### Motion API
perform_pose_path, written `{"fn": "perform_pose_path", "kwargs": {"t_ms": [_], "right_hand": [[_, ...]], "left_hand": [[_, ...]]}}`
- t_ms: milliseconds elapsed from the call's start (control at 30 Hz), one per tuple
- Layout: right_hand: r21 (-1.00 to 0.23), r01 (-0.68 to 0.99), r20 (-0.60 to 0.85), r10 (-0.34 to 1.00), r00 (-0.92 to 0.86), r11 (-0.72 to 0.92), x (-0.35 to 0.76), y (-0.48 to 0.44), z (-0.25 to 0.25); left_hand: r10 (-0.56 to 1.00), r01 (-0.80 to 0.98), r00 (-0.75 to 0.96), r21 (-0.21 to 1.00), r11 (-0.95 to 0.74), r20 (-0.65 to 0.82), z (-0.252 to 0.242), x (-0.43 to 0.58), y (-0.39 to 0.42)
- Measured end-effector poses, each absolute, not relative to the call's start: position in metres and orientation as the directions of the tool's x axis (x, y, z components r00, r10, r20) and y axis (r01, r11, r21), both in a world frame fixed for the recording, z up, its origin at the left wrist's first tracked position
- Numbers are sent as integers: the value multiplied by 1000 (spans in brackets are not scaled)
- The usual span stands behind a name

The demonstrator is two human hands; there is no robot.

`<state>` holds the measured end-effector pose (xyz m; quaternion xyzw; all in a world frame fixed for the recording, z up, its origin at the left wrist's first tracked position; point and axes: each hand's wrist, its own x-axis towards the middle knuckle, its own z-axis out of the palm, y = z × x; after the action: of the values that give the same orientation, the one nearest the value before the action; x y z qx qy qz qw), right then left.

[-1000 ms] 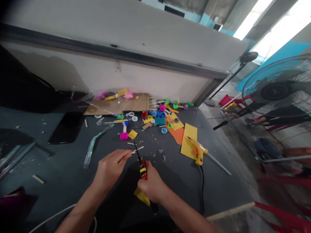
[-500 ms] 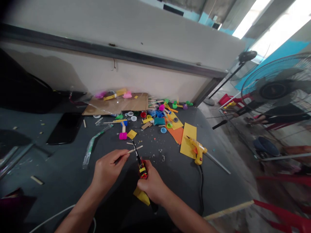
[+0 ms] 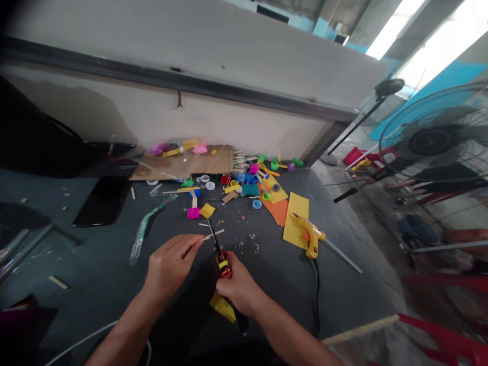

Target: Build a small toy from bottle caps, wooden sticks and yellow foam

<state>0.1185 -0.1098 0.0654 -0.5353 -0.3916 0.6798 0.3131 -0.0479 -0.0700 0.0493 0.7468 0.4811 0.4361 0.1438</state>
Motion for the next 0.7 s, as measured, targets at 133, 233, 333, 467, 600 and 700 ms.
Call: {"fn": "perform_pose_path", "kwargs": {"t_ms": [133,233,333,467,600,700], "right_hand": [[-864,22,-493,836,-241,-503,119,-109,64],[-860,-7,-491,833,-253,-510,120,-109,65],[-860,-20,-487,833,-263,-509,121,-110,64],[-854,-58,-488,836,-249,-516,121,-111,58],[-854,-131,-471,855,-218,-504,115,-114,59],[-849,-153,-476,858,-192,-506,110,-116,65]], "left_hand": [[826,591,179,612,-525,534,47,-47,-68],[821,602,190,597,-530,538,44,-47,-68],[822,617,203,583,-529,531,42,-47,-68],[820,606,223,583,-541,528,42,-48,-68],[817,603,227,583,-545,530,44,-46,-68],[823,609,227,584,-537,521,45,-44,-69]]}}
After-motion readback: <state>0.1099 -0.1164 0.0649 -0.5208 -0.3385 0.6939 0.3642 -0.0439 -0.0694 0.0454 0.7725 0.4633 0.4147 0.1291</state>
